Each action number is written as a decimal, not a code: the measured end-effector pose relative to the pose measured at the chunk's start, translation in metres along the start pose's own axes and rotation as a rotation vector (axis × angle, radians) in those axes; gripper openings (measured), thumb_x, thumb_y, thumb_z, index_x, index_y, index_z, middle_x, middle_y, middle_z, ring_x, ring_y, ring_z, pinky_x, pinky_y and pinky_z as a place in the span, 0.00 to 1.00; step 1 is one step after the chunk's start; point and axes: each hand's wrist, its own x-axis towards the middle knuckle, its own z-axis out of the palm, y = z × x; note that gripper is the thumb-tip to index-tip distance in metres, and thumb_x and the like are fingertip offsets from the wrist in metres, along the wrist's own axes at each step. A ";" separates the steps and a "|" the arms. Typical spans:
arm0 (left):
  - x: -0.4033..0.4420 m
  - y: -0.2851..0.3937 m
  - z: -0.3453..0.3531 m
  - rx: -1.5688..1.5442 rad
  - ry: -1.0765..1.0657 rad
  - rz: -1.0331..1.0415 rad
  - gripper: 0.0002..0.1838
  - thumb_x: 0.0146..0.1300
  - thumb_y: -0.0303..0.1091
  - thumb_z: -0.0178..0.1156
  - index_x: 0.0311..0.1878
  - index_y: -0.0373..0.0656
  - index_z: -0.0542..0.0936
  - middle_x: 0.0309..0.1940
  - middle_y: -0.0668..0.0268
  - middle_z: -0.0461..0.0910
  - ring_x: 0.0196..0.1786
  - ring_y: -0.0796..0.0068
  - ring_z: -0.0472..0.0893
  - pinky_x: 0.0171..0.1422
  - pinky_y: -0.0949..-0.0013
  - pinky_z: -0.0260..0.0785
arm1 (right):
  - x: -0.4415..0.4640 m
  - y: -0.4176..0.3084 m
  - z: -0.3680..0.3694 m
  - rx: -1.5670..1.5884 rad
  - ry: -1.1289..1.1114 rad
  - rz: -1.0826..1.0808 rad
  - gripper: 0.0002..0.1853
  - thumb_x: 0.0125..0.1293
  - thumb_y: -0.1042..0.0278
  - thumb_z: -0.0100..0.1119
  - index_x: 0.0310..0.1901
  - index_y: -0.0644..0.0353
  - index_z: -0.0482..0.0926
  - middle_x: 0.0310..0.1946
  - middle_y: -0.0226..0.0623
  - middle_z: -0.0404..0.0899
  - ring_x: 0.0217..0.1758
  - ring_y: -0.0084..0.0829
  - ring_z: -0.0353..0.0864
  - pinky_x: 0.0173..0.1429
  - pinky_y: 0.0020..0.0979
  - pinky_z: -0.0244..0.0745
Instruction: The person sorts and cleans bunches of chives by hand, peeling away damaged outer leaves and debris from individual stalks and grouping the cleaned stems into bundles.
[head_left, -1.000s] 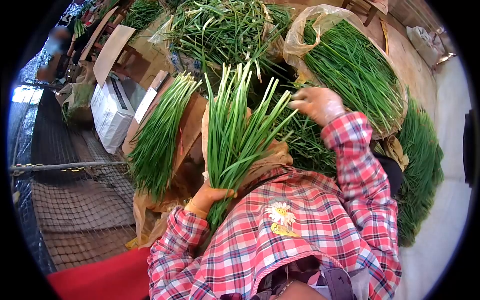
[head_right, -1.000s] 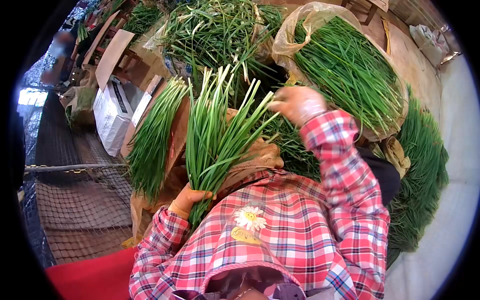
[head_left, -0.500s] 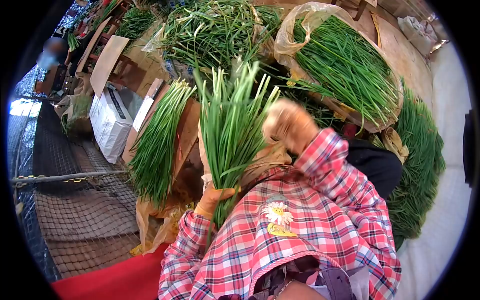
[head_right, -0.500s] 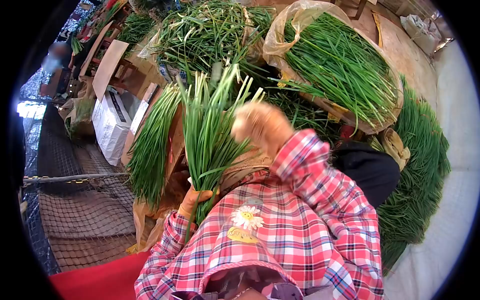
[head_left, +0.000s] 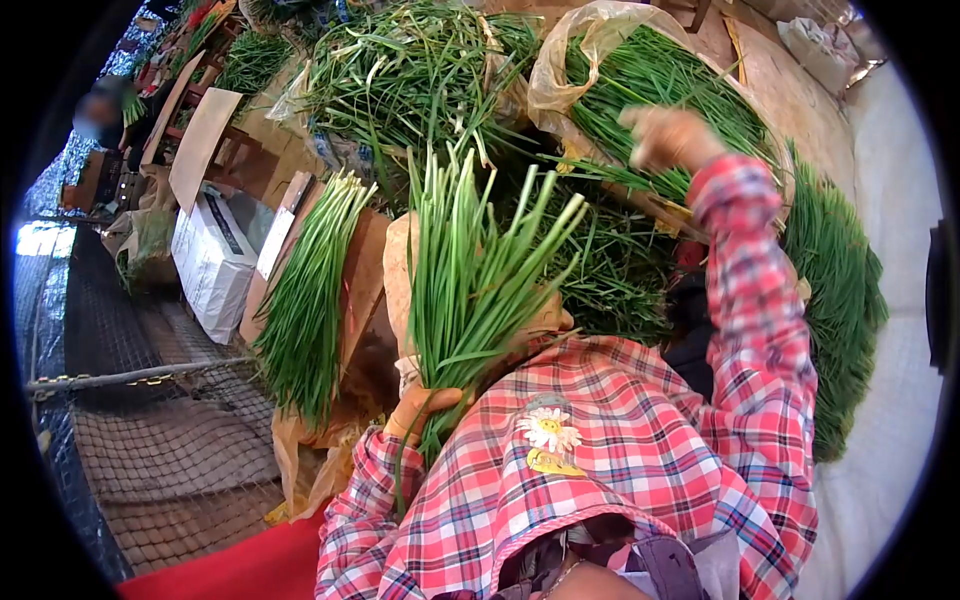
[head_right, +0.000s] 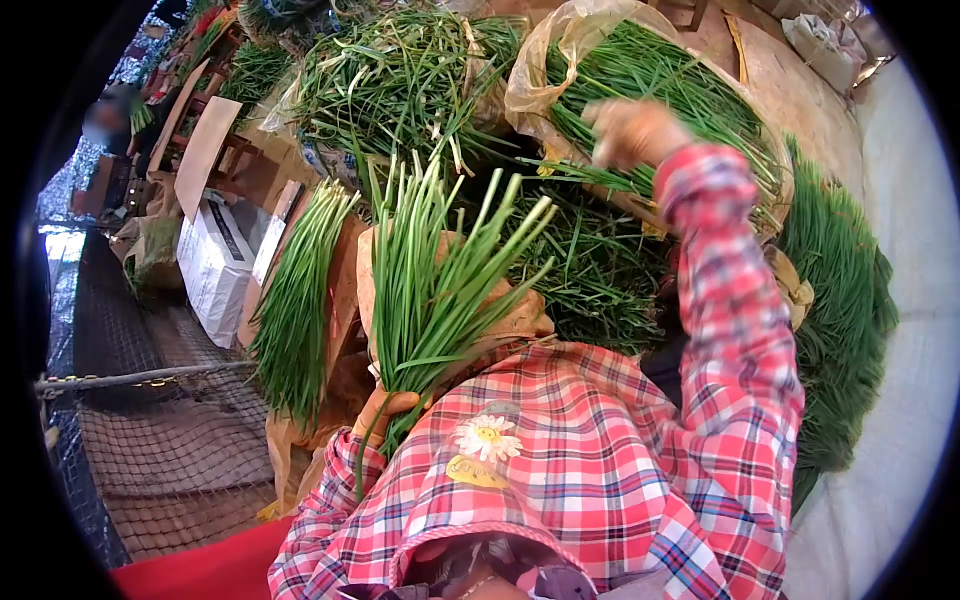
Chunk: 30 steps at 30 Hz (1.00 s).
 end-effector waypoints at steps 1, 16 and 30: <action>0.001 0.006 0.002 0.045 -0.015 -0.037 0.23 0.47 0.29 0.66 0.50 0.37 0.76 0.42 0.64 0.79 0.43 0.71 0.77 0.51 0.69 0.69 | -0.033 -0.010 0.026 0.578 -0.028 -0.065 0.19 0.56 0.67 0.57 0.50 0.62 0.75 0.35 0.38 0.80 0.29 0.20 0.78 0.35 0.23 0.75; 0.004 0.004 0.011 -0.034 0.019 -0.028 0.26 0.45 0.29 0.66 0.51 0.39 0.74 0.41 0.64 0.78 0.42 0.70 0.77 0.49 0.70 0.70 | -0.088 -0.070 0.060 1.414 -0.373 -1.251 0.12 0.65 0.66 0.51 0.42 0.67 0.77 0.28 0.38 0.80 0.27 0.26 0.80 0.28 0.25 0.76; -0.005 0.012 0.029 0.344 -0.057 0.211 0.27 0.45 0.24 0.67 0.53 0.38 0.74 0.48 0.67 0.77 0.49 0.75 0.74 0.57 0.70 0.65 | -0.024 -0.100 0.095 -0.115 0.036 -0.492 0.14 0.58 0.54 0.57 0.38 0.56 0.78 0.29 0.37 0.80 0.33 0.35 0.80 0.38 0.35 0.75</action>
